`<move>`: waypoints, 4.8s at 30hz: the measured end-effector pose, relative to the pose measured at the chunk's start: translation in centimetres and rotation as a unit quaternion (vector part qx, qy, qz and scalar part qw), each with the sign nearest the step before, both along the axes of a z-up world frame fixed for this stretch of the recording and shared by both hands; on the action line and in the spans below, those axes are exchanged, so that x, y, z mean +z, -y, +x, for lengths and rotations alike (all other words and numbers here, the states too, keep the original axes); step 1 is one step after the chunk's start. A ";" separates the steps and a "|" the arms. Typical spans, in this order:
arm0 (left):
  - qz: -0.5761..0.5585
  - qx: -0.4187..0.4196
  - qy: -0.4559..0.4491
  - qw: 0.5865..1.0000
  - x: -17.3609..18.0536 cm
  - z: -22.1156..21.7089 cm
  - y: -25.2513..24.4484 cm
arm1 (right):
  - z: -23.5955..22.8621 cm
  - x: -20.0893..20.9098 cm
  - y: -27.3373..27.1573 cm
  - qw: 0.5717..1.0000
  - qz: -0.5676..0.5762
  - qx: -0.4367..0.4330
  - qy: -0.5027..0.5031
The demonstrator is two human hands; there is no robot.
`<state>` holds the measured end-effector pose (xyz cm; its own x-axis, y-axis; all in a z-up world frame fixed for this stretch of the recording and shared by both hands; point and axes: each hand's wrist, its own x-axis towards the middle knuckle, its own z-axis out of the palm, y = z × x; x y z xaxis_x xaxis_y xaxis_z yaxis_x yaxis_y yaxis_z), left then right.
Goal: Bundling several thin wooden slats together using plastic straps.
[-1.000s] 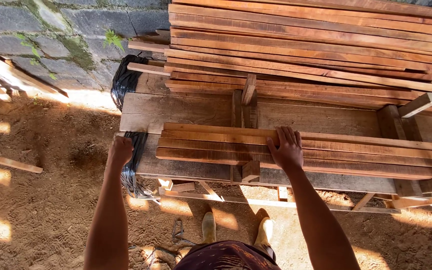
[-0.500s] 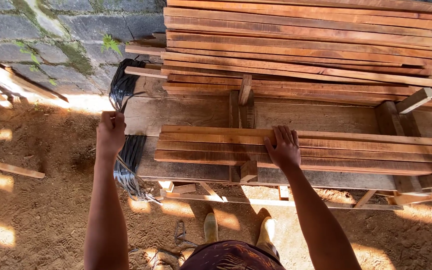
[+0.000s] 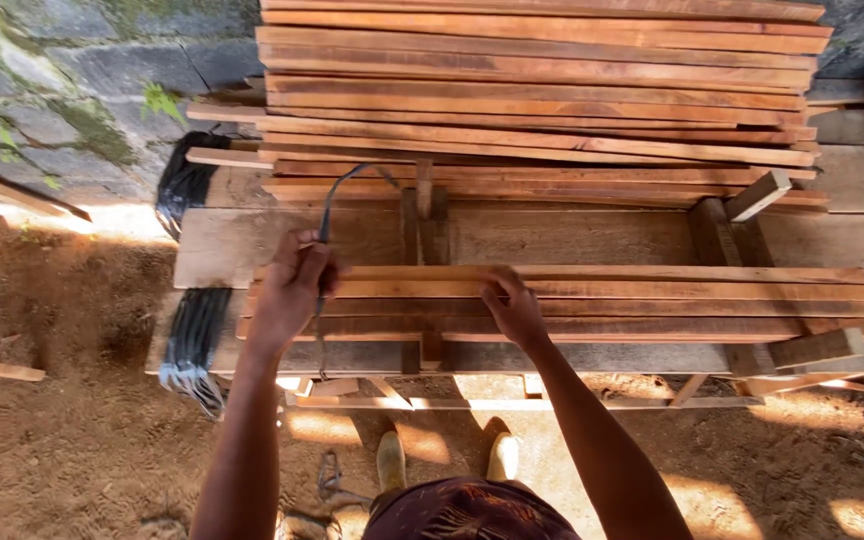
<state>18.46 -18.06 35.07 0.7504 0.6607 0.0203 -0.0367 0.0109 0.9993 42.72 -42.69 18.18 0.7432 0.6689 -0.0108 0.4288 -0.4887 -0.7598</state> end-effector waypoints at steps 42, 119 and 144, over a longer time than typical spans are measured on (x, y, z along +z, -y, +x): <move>-0.112 -0.359 -0.102 0.921 -19.9 11.5 21.6 | 13.6 5.7 4.0 0.974 -0.069 0.174 0.126; 0.172 0.030 -0.038 0.984 -11.3 12.0 22.3 | 9.8 7.3 3.7 0.940 0.075 0.206 -0.261; 0.304 -0.039 -0.106 0.946 -12.2 11.8 18.6 | 9.2 11.4 -0.1 0.965 0.073 0.239 -0.079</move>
